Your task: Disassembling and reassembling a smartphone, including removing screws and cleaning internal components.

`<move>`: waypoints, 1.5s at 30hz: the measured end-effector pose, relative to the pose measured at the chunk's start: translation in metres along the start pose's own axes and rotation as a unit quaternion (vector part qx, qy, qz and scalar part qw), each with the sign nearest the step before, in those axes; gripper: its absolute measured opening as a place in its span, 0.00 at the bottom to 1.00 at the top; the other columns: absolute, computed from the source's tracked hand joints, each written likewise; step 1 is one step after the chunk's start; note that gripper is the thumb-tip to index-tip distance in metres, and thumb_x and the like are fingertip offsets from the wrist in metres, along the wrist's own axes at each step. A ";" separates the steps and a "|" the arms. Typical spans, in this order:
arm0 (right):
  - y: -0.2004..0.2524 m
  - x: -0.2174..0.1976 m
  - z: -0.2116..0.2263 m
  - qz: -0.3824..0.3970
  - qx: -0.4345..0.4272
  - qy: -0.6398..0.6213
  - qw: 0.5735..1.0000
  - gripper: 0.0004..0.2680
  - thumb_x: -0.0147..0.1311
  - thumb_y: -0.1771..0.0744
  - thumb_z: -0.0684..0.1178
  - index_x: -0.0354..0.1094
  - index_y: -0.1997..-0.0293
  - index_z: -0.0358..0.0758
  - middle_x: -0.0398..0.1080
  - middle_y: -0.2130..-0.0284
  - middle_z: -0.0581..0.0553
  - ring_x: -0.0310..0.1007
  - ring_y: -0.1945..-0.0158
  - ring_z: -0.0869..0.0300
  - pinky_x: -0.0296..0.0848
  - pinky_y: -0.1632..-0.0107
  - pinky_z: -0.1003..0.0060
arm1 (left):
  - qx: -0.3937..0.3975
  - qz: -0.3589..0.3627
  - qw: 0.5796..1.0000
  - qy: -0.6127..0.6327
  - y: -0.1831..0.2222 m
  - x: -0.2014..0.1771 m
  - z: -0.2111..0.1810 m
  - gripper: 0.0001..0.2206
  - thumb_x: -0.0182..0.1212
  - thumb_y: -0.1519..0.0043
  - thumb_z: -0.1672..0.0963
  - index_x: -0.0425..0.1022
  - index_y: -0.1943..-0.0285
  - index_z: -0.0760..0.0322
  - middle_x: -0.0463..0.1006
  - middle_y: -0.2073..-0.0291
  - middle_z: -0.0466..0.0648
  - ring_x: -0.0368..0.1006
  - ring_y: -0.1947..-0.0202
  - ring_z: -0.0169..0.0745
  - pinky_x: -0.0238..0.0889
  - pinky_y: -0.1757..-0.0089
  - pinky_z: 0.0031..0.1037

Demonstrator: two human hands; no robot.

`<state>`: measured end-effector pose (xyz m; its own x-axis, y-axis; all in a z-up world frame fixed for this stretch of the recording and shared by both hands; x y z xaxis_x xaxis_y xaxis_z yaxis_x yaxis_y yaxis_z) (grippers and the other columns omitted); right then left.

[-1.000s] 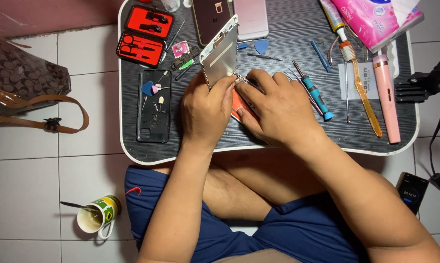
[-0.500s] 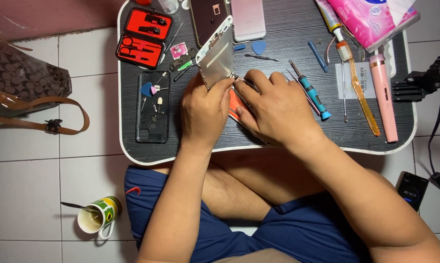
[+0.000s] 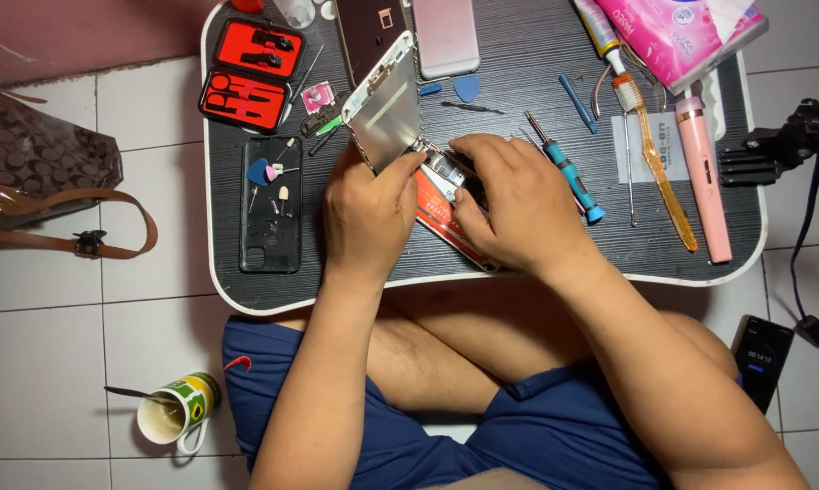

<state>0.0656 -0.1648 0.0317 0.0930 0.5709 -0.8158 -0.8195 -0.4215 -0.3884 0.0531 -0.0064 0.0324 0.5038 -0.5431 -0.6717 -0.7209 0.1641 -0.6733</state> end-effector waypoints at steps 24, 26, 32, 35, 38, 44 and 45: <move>-0.003 0.006 0.013 0.005 -0.053 0.111 0.992 0.15 0.51 0.35 0.56 0.74 0.44 0.51 0.71 0.50 0.45 0.73 0.63 0.49 0.74 0.63 0.58 | 0.037 0.007 0.999 0.010 -0.016 -0.011 -0.016 0.05 0.64 0.43 0.65 0.80 0.65 0.63 0.69 0.62 0.48 0.70 0.64 0.46 0.68 0.63 0.34; -0.003 0.006 0.014 0.007 -0.052 0.121 0.991 0.15 0.51 0.35 0.57 0.74 0.44 0.51 0.71 0.50 0.46 0.73 0.63 0.49 0.74 0.63 0.58 | 0.036 0.008 0.999 0.009 -0.016 -0.012 -0.016 0.05 0.64 0.43 0.64 0.81 0.65 0.63 0.69 0.62 0.48 0.70 0.64 0.46 0.68 0.63 0.34; -0.003 0.008 0.014 0.011 -0.062 0.162 0.985 0.15 0.51 0.34 0.58 0.73 0.44 0.51 0.71 0.50 0.45 0.73 0.64 0.51 0.76 0.65 0.61 | 0.037 0.007 0.999 0.006 -0.015 -0.008 -0.014 0.05 0.63 0.41 0.64 0.82 0.64 0.63 0.69 0.61 0.46 0.69 0.64 0.45 0.68 0.63 0.33; -0.005 0.007 0.014 0.018 -0.076 0.180 0.981 0.15 0.50 0.34 0.59 0.73 0.43 0.51 0.71 0.51 0.45 0.73 0.66 0.51 0.78 0.67 0.62 | 0.038 0.007 0.999 0.009 -0.015 -0.010 -0.015 0.05 0.63 0.42 0.64 0.82 0.64 0.63 0.69 0.61 0.47 0.69 0.64 0.45 0.68 0.63 0.33; -0.006 0.005 0.016 0.030 -0.090 0.183 0.978 0.15 0.50 0.34 0.57 0.73 0.43 0.50 0.71 0.52 0.45 0.74 0.66 0.51 0.79 0.68 0.62 | 0.035 0.006 0.999 0.014 -0.013 -0.008 -0.012 0.05 0.63 0.42 0.64 0.81 0.64 0.63 0.69 0.61 0.46 0.70 0.64 0.44 0.68 0.63 0.33; -0.009 0.002 0.022 0.046 -0.100 0.184 0.977 0.14 0.52 0.34 0.54 0.73 0.45 0.48 0.70 0.53 0.46 0.73 0.65 0.52 0.80 0.70 0.63 | 0.040 0.004 0.999 -0.002 -0.009 -0.005 -0.010 0.05 0.63 0.42 0.63 0.82 0.63 0.61 0.69 0.60 0.45 0.69 0.65 0.43 0.68 0.63 0.32; -0.011 0.000 0.023 0.046 -0.099 0.193 0.975 0.14 0.52 0.35 0.54 0.73 0.45 0.48 0.70 0.53 0.47 0.73 0.64 0.53 0.80 0.70 0.64 | 0.041 0.000 0.999 -0.003 -0.010 -0.005 -0.009 0.06 0.63 0.42 0.63 0.82 0.63 0.61 0.69 0.60 0.45 0.70 0.65 0.43 0.68 0.63 0.32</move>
<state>0.0612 -0.1438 0.0457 0.2610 0.2322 -0.9370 -0.7130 -0.6079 -0.3493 0.0537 -0.0134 0.0455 0.5067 -0.5386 -0.6732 -0.6800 0.2305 -0.6961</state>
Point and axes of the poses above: each hand's wrist, its own y-axis away from the middle knuckle, its own x-axis out of the palm, z = x × y, the point moved 7 cm from there along -y, towards the middle knuckle
